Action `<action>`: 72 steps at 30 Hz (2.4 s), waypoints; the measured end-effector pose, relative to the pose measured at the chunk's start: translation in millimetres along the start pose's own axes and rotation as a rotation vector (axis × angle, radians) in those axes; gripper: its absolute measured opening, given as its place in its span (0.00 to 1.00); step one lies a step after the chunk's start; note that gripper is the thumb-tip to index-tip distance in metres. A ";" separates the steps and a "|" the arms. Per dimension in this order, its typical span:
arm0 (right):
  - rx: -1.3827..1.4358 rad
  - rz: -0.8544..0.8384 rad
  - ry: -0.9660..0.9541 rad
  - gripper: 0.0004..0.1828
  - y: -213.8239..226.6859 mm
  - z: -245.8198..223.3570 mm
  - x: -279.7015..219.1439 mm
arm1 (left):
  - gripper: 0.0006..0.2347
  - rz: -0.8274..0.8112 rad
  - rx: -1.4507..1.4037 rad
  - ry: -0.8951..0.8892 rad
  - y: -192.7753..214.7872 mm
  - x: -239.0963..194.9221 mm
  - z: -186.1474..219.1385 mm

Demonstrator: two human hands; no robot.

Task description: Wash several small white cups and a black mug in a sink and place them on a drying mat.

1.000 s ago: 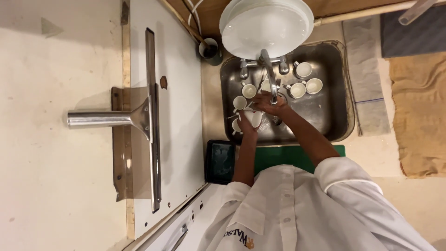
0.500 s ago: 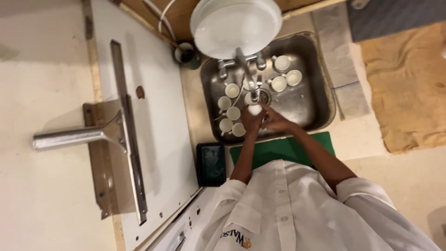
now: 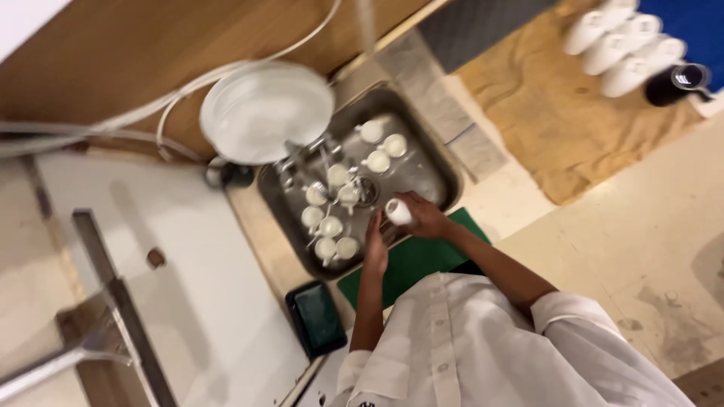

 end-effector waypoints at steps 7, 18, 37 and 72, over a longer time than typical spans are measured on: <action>0.073 0.237 -0.095 0.45 120.1 44.8 -34.8 | 0.24 0.009 0.060 0.034 -39.8 17.9 -7.2; 0.200 1.175 -0.491 0.41 368.2 197.7 -164.3 | 0.21 -0.025 0.169 0.101 -143.3 16.5 -33.8; -0.015 1.288 -0.772 0.43 391.5 263.1 -133.6 | 0.18 0.005 0.321 0.053 -203.3 -0.5 -32.8; -0.406 -0.091 0.261 0.10 -83.5 55.4 60.8 | 0.08 0.358 -0.187 -0.304 29.8 -45.2 -18.5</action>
Point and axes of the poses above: each hand's wrist, its own x-axis towards the middle knuckle, its own y-axis out of the back of the hand, z = x × y, the point moved 6 cm from there along x, towards the middle knuckle, and after that the axes turned 11 degrees about -y, right-handed, at the moved point
